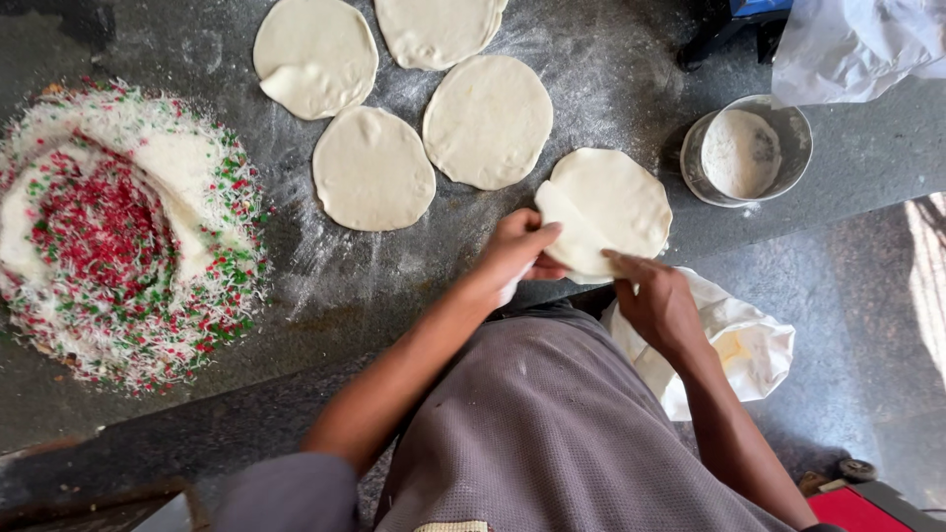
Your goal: The person organizes flattened dough rounds on a counter and then mixes a pile of colorful shredded filling by hand.
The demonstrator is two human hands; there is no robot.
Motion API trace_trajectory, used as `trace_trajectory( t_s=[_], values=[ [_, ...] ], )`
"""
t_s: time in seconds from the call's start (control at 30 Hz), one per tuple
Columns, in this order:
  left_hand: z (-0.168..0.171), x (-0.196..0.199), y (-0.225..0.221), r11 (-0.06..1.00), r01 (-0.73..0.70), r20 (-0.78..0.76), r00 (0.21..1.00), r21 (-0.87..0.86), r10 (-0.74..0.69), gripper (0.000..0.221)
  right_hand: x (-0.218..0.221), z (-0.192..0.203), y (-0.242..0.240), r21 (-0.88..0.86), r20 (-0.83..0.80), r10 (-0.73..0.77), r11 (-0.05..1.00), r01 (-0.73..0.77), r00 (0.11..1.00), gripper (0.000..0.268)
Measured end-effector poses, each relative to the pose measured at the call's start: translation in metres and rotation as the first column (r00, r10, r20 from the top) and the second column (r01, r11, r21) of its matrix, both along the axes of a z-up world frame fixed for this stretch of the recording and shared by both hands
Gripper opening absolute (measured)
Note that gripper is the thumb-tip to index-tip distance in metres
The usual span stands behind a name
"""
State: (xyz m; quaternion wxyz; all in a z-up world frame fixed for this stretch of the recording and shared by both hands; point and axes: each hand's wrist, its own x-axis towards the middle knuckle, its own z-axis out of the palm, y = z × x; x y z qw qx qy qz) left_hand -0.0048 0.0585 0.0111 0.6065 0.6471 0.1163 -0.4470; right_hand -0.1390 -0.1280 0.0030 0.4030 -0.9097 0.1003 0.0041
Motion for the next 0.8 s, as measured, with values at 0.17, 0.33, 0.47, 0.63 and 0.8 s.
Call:
trace_trajectory(
  t_s=[0.17,0.33,0.47,0.63,0.8],
  values=[
    [0.034,-0.004,0.073,0.997,-0.071,-0.065,0.995,0.038,0.073,0.029,0.010,0.049,0.037,0.196,-0.346,0.292,0.952,-0.235,0.892,0.033],
    [0.072,0.014,0.097,0.997,-0.063,0.044,0.997,-0.048,0.065,0.031,0.033,0.067,0.041,0.366,-0.380,0.314,0.915,-0.171,0.870,0.035],
    [0.094,0.032,0.075,0.968,-0.038,0.151,0.986,-0.248,0.077,0.036,0.038,0.083,0.015,0.526,-0.168,0.238,0.842,-0.117,0.957,0.041],
    [0.106,0.046,0.077,0.964,0.069,0.303,0.953,-0.256,0.013,0.034,0.036,0.112,0.026,0.332,0.058,0.197,0.921,-0.205,0.979,0.041],
    [0.047,0.035,0.138,0.991,0.089,0.433,0.893,0.102,-0.125,0.037,0.034,0.079,0.106,0.280,-0.322,0.274,0.942,-0.185,0.906,0.040]
  ],
)
